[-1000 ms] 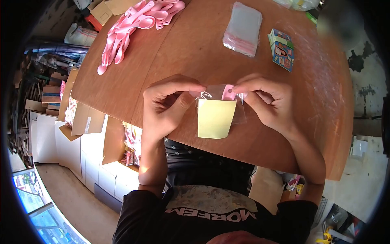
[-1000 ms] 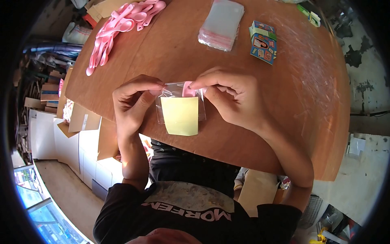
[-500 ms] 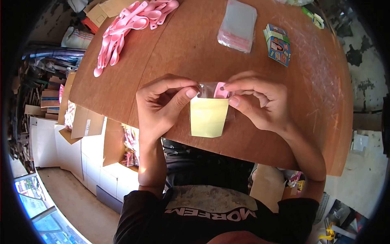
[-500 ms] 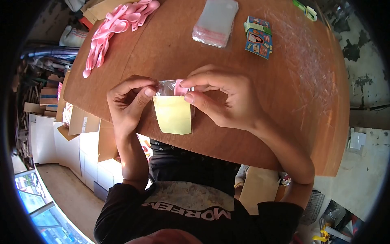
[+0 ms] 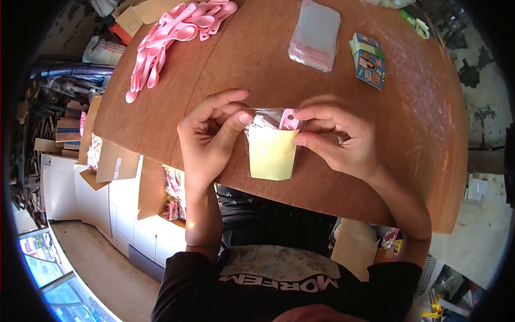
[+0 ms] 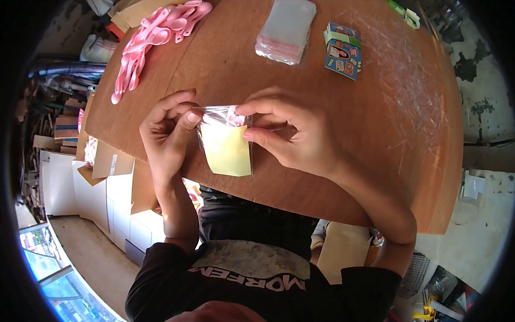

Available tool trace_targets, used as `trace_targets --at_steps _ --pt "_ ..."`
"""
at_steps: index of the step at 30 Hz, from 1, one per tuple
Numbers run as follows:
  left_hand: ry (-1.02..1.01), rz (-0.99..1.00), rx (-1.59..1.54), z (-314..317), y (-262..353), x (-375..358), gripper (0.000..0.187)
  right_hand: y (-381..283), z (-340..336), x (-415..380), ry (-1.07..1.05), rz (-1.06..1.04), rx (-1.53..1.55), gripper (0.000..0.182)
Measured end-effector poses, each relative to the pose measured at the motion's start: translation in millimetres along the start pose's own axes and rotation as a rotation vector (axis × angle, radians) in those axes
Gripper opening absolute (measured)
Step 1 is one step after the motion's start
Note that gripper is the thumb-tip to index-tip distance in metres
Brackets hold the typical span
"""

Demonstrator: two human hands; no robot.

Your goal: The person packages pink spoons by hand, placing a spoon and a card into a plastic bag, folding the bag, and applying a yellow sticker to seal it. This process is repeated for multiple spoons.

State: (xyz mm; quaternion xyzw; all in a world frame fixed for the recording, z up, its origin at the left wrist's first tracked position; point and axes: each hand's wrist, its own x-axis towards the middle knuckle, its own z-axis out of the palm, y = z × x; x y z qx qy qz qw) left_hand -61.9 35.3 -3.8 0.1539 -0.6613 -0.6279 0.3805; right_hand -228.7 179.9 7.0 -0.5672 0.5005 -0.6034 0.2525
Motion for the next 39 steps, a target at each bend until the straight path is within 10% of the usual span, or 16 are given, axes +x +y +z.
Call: trace_targets --at_steps 9,11,15,19,27,30,35,39 --pt "-0.174 -0.168 -0.113 -7.8 9.0 -6.7 0.050 -4.6 -3.2 0.3 0.080 -0.010 0.088 0.030" --pt "-0.164 -0.093 -0.166 -30.5 15.3 -23.9 0.044 -36.0 -17.4 9.0 -0.084 -0.316 -0.502 0.024" --pt "-0.275 0.107 -0.194 -112.3 4.5 -57.4 0.039 -98.3 -29.5 -16.7 -0.014 -0.850 -0.451 0.019" --pt "-0.330 -0.090 -0.103 -197.8 -25.7 -104.3 0.034 -146.0 -37.0 -19.0 -0.277 -1.031 -0.251 0.061" --pt "0.282 -0.795 0.486 -278.9 -155.8 -179.6 0.051 -143.5 1.3 -13.3 -0.199 -0.837 -0.174 0.034" --pt "0.340 -0.649 1.142 -313.2 -234.2 -227.4 0.093 -148.0 8.2 -12.5 -0.189 -0.840 -0.236 0.039" --pt "0.489 -0.661 0.826 -280.9 -219.0 -204.9 0.081 -151.7 -9.0 -22.3 -0.325 -0.733 -0.297 0.051" --pt "0.865 -0.398 0.681 -239.0 -165.3 -168.2 0.055 -104.0 -12.7 -22.1 0.032 -0.701 -0.626 0.024"
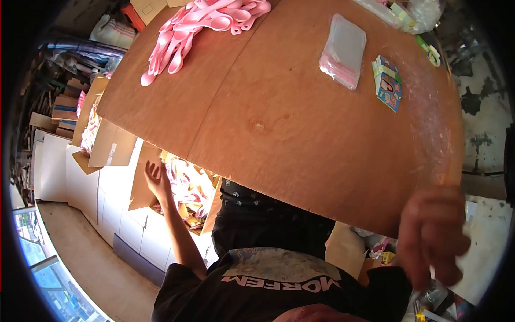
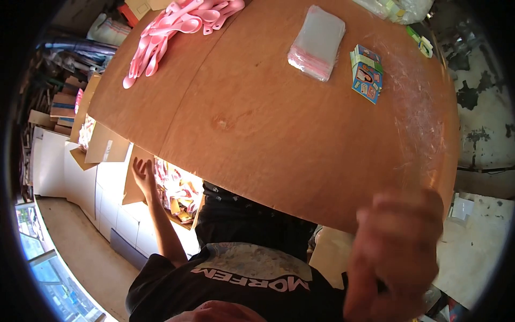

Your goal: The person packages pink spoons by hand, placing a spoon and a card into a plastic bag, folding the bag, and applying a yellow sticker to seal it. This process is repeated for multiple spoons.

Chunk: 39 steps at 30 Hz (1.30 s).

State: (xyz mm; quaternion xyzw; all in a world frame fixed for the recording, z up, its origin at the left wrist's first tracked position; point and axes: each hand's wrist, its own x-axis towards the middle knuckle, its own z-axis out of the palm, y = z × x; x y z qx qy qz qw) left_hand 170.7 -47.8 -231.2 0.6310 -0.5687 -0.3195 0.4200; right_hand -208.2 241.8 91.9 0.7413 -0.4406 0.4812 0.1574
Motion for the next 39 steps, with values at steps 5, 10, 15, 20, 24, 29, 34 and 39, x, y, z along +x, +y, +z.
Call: trace_targets --at_steps 5,10,15,20,24,29,34,39 --pt "0.349 0.347 -0.296 -0.1 107.3 -15.0 0.033 135.5 42.3 6.5 -0.043 0.363 -0.459 0.007" --pt "0.168 0.691 -0.558 9.3 207.4 -66.2 0.017 194.9 48.0 7.2 -0.486 0.836 -0.435 0.017" --pt "-0.413 1.016 -0.496 12.5 265.7 -92.0 0.003 212.0 49.3 5.3 -0.554 0.878 -0.438 0.015" --pt "-0.744 1.098 -0.393 35.1 325.3 -80.7 0.012 210.5 48.9 3.0 -0.448 0.875 -0.435 0.012" --pt "-0.946 1.254 -0.163 78.6 360.9 -76.0 0.026 209.4 48.5 -7.1 -0.384 0.689 -0.501 0.014" --pt "-0.877 1.352 0.167 170.1 366.4 -71.0 0.044 201.3 45.8 1.6 -0.397 0.821 -0.455 0.014" --pt "-0.859 1.378 0.386 204.4 365.2 -67.4 0.049 192.7 24.6 18.7 -0.216 0.707 -0.481 0.015" --pt "-0.776 1.332 0.291 193.9 359.5 -67.8 0.054 139.8 20.0 21.9 -0.305 0.523 -0.483 0.011"
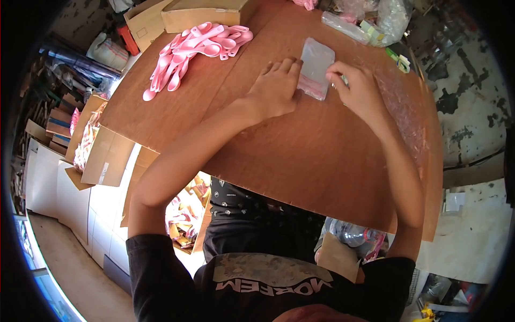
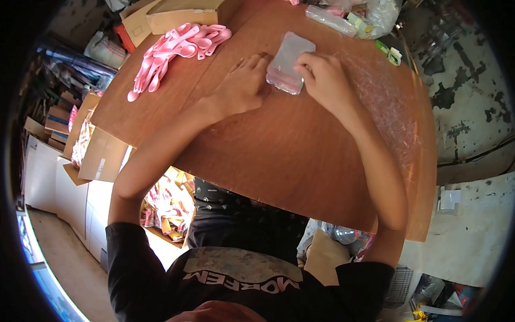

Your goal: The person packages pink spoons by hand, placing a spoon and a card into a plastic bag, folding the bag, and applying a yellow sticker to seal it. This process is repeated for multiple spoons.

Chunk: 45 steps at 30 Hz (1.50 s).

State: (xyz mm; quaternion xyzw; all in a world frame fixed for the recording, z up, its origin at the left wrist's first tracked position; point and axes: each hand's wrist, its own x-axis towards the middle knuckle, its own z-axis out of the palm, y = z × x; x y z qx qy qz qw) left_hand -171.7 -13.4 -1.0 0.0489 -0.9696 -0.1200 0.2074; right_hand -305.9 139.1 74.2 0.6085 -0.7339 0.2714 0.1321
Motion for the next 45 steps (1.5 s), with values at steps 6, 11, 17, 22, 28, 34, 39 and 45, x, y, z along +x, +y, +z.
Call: trace_targets --at_steps 6,11,17,22,28,34,39,45 --pt "0.280 0.123 -0.137 -48.9 29.7 -43.7 0.050 -49.9 -22.0 -39.7 -0.124 -0.227 0.133 0.008" --pt "0.210 -0.024 -0.596 -61.3 46.8 -65.5 0.006 -22.5 -43.2 -39.3 -0.104 -0.127 0.266 0.010" --pt "0.345 -0.283 -0.965 -58.8 68.4 -82.3 0.006 61.9 -32.0 -58.6 -0.308 0.108 -0.083 0.031" --pt "0.367 -0.381 -1.245 -48.1 79.0 -83.6 0.015 67.0 -31.5 -58.9 -0.294 0.166 -0.143 0.030" --pt "0.394 -0.404 -1.278 -44.3 81.7 -77.6 0.019 74.4 -53.7 -55.4 -0.235 0.133 0.075 0.024" --pt "0.371 -0.488 -1.124 -51.4 82.4 -68.6 0.016 -1.9 -89.0 -37.0 0.248 0.135 0.450 0.016" --pt "0.328 -0.467 -1.237 -47.8 85.6 -67.9 0.016 -36.0 -79.2 -41.7 0.197 0.113 0.713 0.014" --pt "0.268 -0.460 -1.285 -47.4 87.3 -74.1 0.017 -31.0 -63.3 -42.1 0.214 0.149 0.706 0.015"
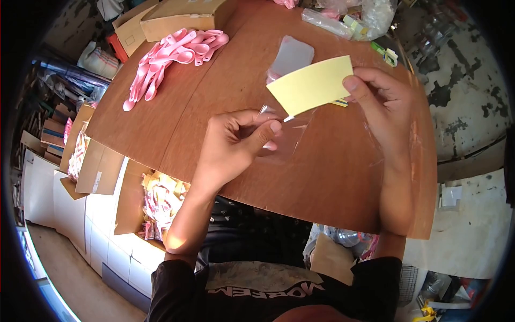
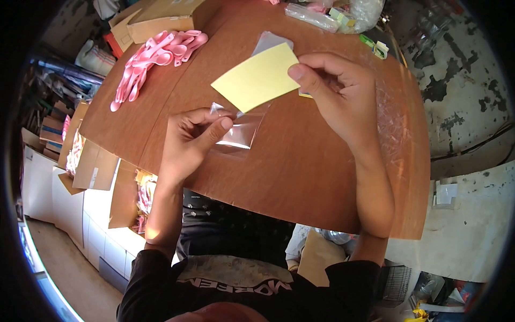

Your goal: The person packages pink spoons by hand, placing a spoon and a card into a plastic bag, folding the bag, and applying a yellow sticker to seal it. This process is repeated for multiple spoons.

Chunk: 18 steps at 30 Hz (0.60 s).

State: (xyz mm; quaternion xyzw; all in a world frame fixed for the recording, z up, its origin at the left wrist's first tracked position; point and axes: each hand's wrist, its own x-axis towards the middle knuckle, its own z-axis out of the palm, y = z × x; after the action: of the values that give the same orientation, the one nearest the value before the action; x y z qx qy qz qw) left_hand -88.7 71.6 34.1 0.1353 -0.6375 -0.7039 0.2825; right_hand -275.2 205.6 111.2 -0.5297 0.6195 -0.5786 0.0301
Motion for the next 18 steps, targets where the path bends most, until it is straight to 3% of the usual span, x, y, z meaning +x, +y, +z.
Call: trace_targets --at_steps 4,8,10,16,18 --pt "-0.011 0.022 0.034 -2.8 -3.3 1.2 0.017 -1.0 -9.3 1.5 -0.218 0.084 -0.106 0.015" --pt "-0.025 0.010 0.044 -4.2 -5.3 1.0 0.016 -3.9 -2.9 -0.8 -0.143 0.062 -0.103 0.015" --pt "-0.033 -0.017 0.032 -4.7 -6.2 0.2 0.017 -4.2 5.4 -0.9 0.016 0.093 0.026 0.015" --pt "0.028 0.078 -0.035 -4.9 -10.1 1.0 0.016 1.2 3.9 -0.9 -0.134 0.150 -0.073 0.017" --pt "-0.031 0.000 -0.012 -8.9 -7.7 -1.2 0.017 2.9 2.7 -1.8 -0.202 0.156 -0.099 0.016"
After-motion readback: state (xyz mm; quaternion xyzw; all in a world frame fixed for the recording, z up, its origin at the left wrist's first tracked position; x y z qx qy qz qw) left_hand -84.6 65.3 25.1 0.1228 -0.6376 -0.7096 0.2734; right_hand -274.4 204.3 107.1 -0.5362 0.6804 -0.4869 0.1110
